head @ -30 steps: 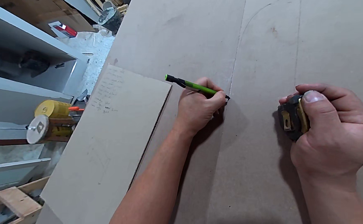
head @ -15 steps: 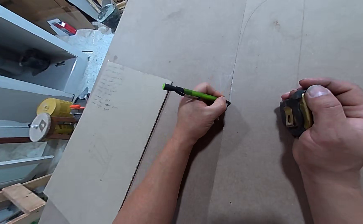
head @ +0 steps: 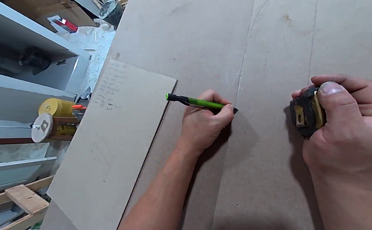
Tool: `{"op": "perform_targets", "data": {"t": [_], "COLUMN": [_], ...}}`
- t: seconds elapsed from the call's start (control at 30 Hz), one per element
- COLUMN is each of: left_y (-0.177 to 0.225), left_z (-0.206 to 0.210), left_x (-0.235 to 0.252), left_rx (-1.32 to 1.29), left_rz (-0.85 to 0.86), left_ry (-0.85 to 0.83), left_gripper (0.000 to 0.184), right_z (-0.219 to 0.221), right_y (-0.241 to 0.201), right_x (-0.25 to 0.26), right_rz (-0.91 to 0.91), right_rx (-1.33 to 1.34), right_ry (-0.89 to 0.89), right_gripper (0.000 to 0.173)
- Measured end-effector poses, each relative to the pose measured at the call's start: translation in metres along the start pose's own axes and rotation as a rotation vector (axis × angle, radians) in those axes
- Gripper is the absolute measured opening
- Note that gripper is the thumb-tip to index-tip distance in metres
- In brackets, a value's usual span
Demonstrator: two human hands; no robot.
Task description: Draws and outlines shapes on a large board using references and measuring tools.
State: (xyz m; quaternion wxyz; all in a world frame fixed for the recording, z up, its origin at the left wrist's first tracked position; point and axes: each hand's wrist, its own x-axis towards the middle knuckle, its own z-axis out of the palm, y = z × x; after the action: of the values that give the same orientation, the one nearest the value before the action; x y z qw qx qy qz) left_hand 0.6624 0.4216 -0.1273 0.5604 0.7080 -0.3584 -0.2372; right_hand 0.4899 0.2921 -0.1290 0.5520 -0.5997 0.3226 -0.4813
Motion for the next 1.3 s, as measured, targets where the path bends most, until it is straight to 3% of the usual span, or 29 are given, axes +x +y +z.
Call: {"op": "perform_targets", "data": {"t": [0.73, 1.3], "left_y": [0.003, 0.012], "left_z": [0.006, 0.008], "left_x": [-0.028, -0.046], "left_rx": [0.051, 0.112], "left_rz": [0.019, 0.020], "left_ry": [0.054, -0.002], "left_gripper": [0.004, 0.006], "right_z": [0.000, 0.000], "right_y": [0.001, -0.001], "right_x": [0.000, -0.001], "right_rz": [-0.007, 0.009], "right_rx": [-0.009, 0.001], "right_ry": [-0.006, 0.002], "right_gripper": [0.022, 0.021]}}
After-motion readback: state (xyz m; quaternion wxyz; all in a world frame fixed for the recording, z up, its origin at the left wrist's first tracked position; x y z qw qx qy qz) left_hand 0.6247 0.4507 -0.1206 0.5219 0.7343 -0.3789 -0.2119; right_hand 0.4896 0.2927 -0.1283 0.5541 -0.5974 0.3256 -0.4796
